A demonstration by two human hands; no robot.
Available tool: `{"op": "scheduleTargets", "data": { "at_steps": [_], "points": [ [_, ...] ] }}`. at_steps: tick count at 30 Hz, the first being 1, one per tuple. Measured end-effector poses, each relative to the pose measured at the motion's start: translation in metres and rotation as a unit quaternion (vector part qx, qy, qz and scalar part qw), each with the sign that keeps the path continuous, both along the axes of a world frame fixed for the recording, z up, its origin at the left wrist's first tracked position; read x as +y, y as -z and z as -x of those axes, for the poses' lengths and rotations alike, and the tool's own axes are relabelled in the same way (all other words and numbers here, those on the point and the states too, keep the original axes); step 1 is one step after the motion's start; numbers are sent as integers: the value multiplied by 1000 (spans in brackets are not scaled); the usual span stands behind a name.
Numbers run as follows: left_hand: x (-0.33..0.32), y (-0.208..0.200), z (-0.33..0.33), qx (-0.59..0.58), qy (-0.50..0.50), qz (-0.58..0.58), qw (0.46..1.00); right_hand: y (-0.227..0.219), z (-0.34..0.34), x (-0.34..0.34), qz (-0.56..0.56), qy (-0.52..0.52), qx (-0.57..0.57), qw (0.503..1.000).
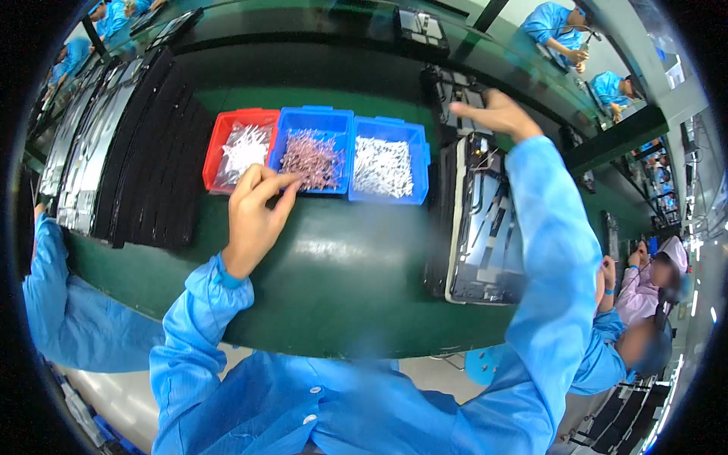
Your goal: Assembling internal components and cables into a tablet housing on a factory production line.
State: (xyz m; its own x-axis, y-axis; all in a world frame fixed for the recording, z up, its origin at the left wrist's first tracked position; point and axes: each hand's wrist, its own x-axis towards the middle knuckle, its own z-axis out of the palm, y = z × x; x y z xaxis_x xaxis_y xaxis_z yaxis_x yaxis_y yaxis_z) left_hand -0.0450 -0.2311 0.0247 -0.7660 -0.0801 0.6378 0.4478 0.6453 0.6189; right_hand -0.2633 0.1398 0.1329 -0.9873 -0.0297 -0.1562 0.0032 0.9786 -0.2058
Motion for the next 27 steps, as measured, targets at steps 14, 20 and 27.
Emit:
{"op": "scheduleTargets", "data": {
  "at_steps": [14, 20, 27],
  "points": [
    [7, 6, -1, -69, 41, -220, 972, 32, 81, 7, 219, 178, -153, 947],
    [-17, 3, -3, -86, 53, -421, 901, -91, -117, -63, 321, -54, -1, 946],
    [-47, -25, -76, -99, 42, -441, 891, -45, -378, -106, 123, -262, 28, 957]
  ]
}}
